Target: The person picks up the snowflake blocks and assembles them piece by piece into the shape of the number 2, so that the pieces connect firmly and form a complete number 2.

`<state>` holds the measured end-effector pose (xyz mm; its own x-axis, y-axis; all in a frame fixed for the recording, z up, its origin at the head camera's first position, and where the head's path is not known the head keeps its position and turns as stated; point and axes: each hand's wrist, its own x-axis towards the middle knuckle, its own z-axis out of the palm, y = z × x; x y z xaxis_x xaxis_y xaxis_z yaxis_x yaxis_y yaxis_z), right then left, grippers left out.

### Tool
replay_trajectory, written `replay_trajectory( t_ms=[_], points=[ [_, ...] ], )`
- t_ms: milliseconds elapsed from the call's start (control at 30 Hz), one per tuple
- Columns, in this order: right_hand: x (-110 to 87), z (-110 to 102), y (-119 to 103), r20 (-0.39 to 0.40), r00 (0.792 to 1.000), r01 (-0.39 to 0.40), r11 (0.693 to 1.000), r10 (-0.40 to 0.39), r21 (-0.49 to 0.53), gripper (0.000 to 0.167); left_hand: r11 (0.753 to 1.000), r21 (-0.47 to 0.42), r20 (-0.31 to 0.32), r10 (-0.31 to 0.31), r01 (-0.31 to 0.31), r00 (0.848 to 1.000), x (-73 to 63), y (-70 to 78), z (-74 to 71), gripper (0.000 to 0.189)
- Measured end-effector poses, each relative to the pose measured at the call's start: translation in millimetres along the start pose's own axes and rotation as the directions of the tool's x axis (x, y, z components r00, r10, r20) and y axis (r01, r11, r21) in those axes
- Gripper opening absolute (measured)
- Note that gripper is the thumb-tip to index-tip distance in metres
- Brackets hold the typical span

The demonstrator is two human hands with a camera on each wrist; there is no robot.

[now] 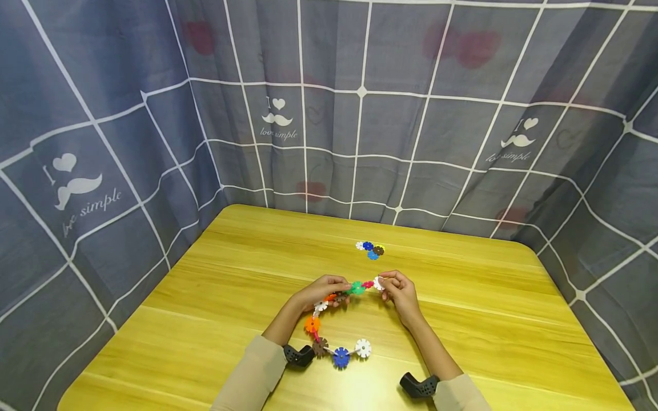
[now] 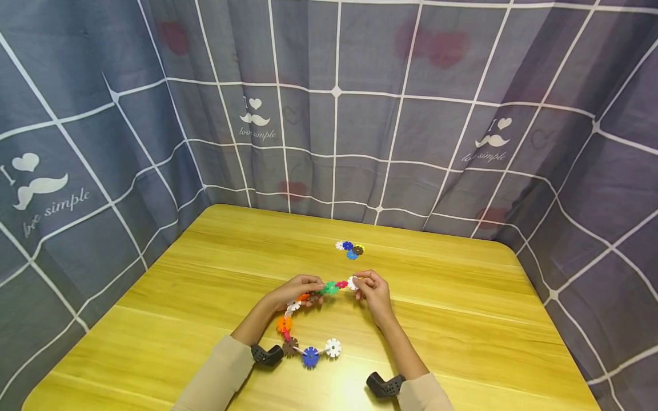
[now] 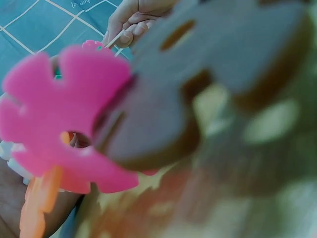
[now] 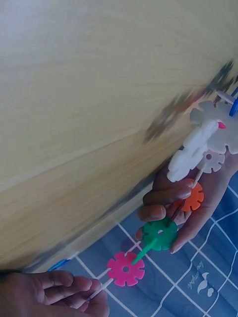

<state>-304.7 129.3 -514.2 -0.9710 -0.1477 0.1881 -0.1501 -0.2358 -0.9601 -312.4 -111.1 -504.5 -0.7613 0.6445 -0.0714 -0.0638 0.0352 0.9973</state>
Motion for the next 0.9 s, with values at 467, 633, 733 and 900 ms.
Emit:
replay_trajectory(
  t_ms=[467, 633, 733, 900],
  points=[
    [-3.3, 4, -12, 0.039, 0.999, -0.019, 0.999, 0.021, -0.046, 0.031, 1.000, -0.001, 0.012, -0.006, 0.006, 1.000, -0.8, 1.1, -0.4, 0.033],
    [-2.8, 4, -15, 0.036, 0.998, -0.041, 0.998, 0.043, -0.042, 0.033, 1.000, 0.001, 0.000, -0.006, 0.006, 1.000, -1.0, 3.0, -0.2, 0.030],
    [-2.8, 4, -15, 0.029, 0.998, -0.058, 0.998, 0.059, -0.032, 0.035, 1.000, -0.005, -0.002, -0.007, 0.007, 1.000, -1.0, 3.7, 0.4, 0.030],
    [-2.7, 3, -14, 0.023, 0.996, -0.085, 0.996, 0.085, 0.003, 0.036, 1.000, 0.001, -0.008, -0.012, 0.012, 1.000, -1.2, 3.7, 1.5, 0.028]
  ],
)
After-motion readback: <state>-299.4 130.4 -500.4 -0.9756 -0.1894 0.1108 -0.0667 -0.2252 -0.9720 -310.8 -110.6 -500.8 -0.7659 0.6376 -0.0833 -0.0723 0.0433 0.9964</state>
